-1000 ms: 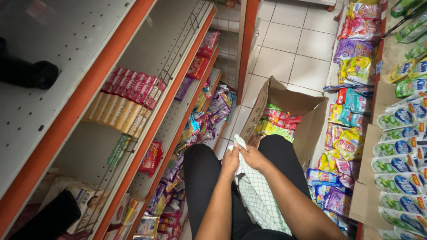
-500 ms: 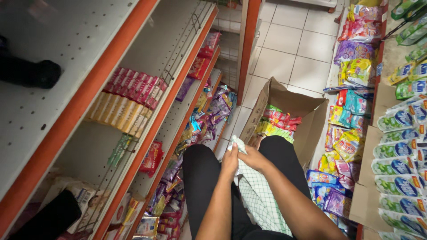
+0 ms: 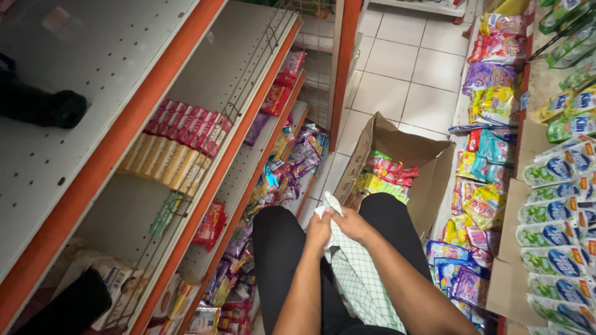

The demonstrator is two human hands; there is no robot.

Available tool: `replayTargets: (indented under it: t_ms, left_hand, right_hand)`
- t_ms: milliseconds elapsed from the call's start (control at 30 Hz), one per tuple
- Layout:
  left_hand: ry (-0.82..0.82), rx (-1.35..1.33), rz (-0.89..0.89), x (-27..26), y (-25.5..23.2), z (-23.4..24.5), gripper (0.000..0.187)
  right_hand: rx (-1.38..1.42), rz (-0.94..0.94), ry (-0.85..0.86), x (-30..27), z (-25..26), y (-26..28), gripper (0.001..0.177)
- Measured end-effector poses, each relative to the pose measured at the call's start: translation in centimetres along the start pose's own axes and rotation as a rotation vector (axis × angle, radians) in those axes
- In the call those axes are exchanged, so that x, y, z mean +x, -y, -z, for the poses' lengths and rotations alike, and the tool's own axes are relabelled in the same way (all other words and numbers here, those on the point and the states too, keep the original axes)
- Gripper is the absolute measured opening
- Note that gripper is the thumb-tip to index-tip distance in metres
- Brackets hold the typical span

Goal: The person sits on the floor in a store aisle and wipes small yellow soap packets with a green and white checkered cloth. They then place the packets onto a shelf and use a handheld barcode scanner to scan them.

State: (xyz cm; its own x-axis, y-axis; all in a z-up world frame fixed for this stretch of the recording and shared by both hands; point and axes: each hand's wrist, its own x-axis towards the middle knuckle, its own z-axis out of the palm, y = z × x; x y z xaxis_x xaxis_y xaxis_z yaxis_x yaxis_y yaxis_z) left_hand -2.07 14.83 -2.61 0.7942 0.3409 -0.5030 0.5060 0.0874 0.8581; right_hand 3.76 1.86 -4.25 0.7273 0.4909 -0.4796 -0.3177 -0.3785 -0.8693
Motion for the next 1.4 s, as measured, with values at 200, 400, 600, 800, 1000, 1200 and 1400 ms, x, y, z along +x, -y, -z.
replayTargets:
  t_ms: [200,400,600,800,1000,1200,1400]
  left_hand:
    - [0.027,-0.084,0.001,0.1,0.0,0.2,0.048]
    - [0.040,-0.109,-0.019,-0.2,-1.0,-0.1,0.043]
    - [0.055,-0.110,0.075,-1.8,-3.4,0.4,0.044]
    - [-0.017,-0.228,0.004,-1.3,-2.6,0.3,0.045]
    - [-0.079,-0.490,-0.044,0.2,-0.8,-0.1,0.042]
    - [-0.036,-0.528,-0.044,1.0,-0.2,-0.2,0.037]
    - [0.042,-0.638,0.023,1.7,0.4,0.0,0.037]
  right_hand:
    - [-0.078,0.184,0.039,-0.6,-0.2,1.0,0.040]
    - [-0.187,-0.011,-0.095,-0.5,0.3,0.8,0.042]
    - [-0.142,0.089,-0.030,0.0,-0.1,-0.1,0.043]
    - [-0.175,0.139,0.000,-2.0,-0.3,2.8,0.053]
    - [-0.275,0.071,0.037,-2.9,-0.2,4.2,0.051]
    - [-0.320,0.049,-0.095,-1.4,-0.1,2.5,0.042]
    - [-0.223,-0.021,-0.156,-0.4,-0.3,1.8,0.045]
